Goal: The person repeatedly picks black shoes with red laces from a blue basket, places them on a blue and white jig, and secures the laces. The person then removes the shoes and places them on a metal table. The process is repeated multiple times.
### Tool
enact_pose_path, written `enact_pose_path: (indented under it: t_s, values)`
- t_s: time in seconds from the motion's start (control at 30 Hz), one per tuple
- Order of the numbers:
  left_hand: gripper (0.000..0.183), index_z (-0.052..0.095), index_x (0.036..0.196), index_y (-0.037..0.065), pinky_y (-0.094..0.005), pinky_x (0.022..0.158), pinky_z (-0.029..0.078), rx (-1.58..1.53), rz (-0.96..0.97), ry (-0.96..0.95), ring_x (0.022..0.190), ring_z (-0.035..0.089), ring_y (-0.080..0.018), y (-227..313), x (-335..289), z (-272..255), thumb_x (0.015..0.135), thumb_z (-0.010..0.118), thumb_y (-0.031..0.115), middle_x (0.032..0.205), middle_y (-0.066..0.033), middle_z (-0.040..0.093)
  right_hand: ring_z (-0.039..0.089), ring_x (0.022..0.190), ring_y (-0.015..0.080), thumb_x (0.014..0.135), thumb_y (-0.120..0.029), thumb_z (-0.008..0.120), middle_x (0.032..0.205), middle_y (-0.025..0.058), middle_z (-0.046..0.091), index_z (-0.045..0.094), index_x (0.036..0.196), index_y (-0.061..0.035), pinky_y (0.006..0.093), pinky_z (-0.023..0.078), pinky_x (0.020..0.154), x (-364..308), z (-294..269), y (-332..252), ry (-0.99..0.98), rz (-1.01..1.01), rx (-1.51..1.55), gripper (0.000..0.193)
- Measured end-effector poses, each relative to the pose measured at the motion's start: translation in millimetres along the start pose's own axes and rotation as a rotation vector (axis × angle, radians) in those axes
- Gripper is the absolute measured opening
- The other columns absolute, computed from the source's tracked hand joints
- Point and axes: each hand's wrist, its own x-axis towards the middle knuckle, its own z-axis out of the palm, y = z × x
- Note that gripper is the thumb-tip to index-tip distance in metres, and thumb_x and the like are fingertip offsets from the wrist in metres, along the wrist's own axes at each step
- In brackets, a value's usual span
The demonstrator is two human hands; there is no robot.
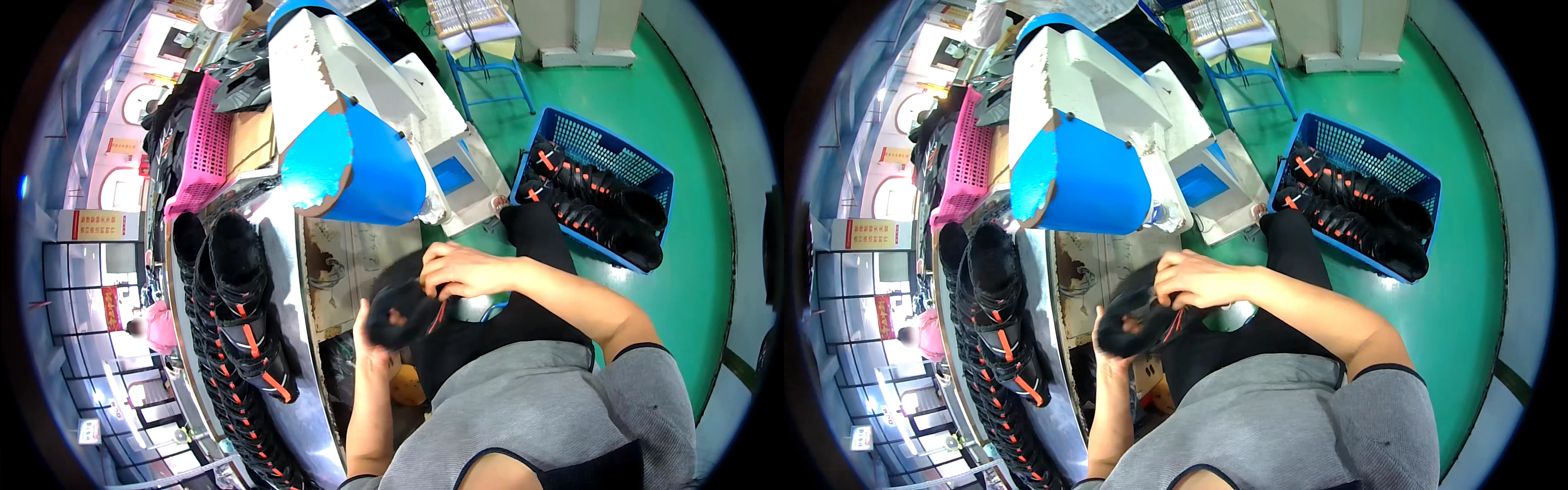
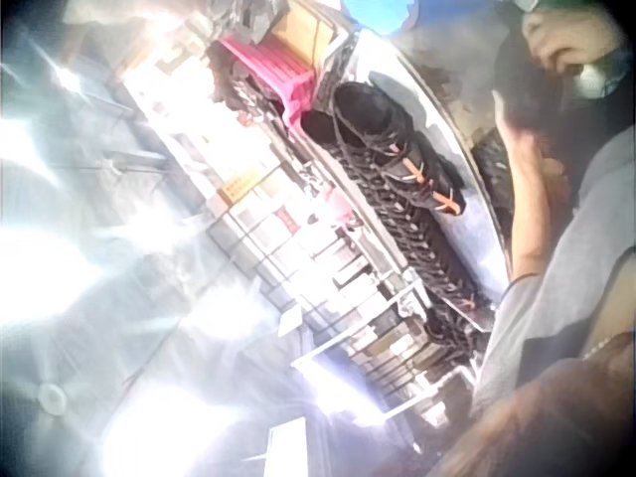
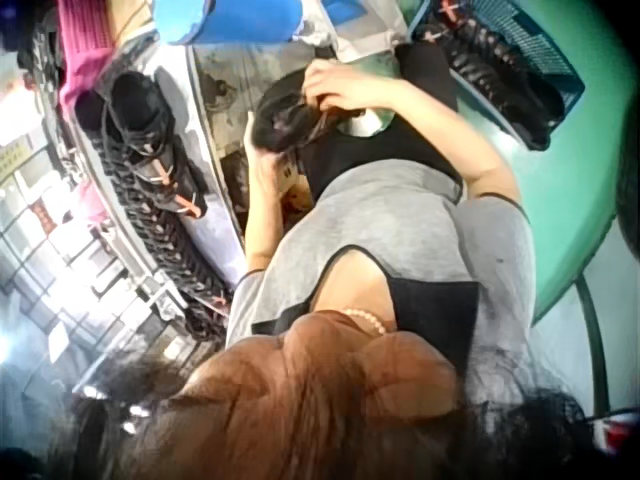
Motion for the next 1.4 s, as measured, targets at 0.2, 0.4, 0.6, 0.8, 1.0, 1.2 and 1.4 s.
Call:
enact_pose_path:
  t_s: [0.2,0.4,0.6,0.8,1.0,1.2,1.4]
  values:
    - [0.046,0.049,0.119,0.000,-0.0366,0.095,0.046,0.779,0.390,0.489,0.104,0.060,-0.0219,-9,54,49,0.077,0.067,-0.003,0.114,-0.0114,0.061,0.060,0.063,0.0143,0.088,-0.008,0.061,0.086,0.0101,0.062,0.054,0.107,0.0030,0.0249,0.046,0.052,0,6,-14,0.605,0.749,0.737,0.023]
    - [0.045,0.048,0.120,0.000,-0.0367,0.094,0.045,0.789,0.403,0.566,0.103,0.059,-0.0214,-16,104,50,0.082,0.069,0.008,0.113,-0.0114,0.060,0.054,0.060,0.0098,0.085,-0.006,0.065,0.079,0.0061,0.056,0.052,0.103,0.0008,0.0212,0.041,0.048,12,8,37,0.781,0.810,0.969,0.023]
    - [0.033,0.054,0.111,-0.001,-0.0332,0.084,0.049,0.775,0.527,0.686,0.094,0.062,-0.0207,-16,140,22,0.082,0.068,0.005,0.106,-0.0099,0.062,0.058,0.067,0.0112,0.083,-0.002,0.065,0.085,0.0060,0.057,0.053,0.101,0.0004,0.0246,0.052,0.059,13,10,46,0.902,0.709,0.930,0.022]
    - [0.028,0.057,0.112,-0.002,-0.0376,0.084,0.052,0.667,0.447,0.736,0.098,0.062,-0.0233,18,155,25,0.091,0.054,0.015,0.109,-0.0137,0.061,0.062,0.067,0.0142,0.090,-0.006,0.059,0.078,0.0074,0.056,0.051,0.089,0.0017,0.0285,0.056,0.061,33,-3,41,1.065,0.714,1.041,0.011]
    - [0.041,0.050,0.123,0.004,-0.0360,0.090,0.047,0.616,0.418,0.696,0.108,0.054,-0.0207,12,158,6,0.093,0.055,0.031,0.119,-0.0110,0.055,0.064,0.070,0.0133,0.093,-0.006,0.055,0.080,0.0076,0.058,0.053,0.087,0.0032,0.0251,0.056,0.063,36,-19,51,0.915,0.811,0.855,0.011]
    - [0.028,0.057,0.111,0.004,-0.0358,0.083,0.050,0.875,0.294,0.616,0.095,0.060,-0.0205,37,159,14,0.090,0.059,0.023,0.104,-0.0079,0.062,0.063,0.074,0.0121,0.092,-0.008,0.056,0.078,0.0058,0.060,0.054,0.091,0.0021,0.0260,0.051,0.067,22,12,36,0.959,0.782,0.417,0.010]
    - [0.053,0.048,0.119,-0.003,-0.0333,0.089,0.045,1.013,0.342,0.644,0.099,0.053,-0.0145,-14,83,37,0.082,0.071,0.027,0.112,-0.0058,0.057,0.053,0.073,0.0121,0.088,-0.009,0.061,0.080,0.0060,0.056,0.059,0.094,0.0009,0.0270,0.044,0.066,10,31,12,0.789,0.708,0.151,0.011]
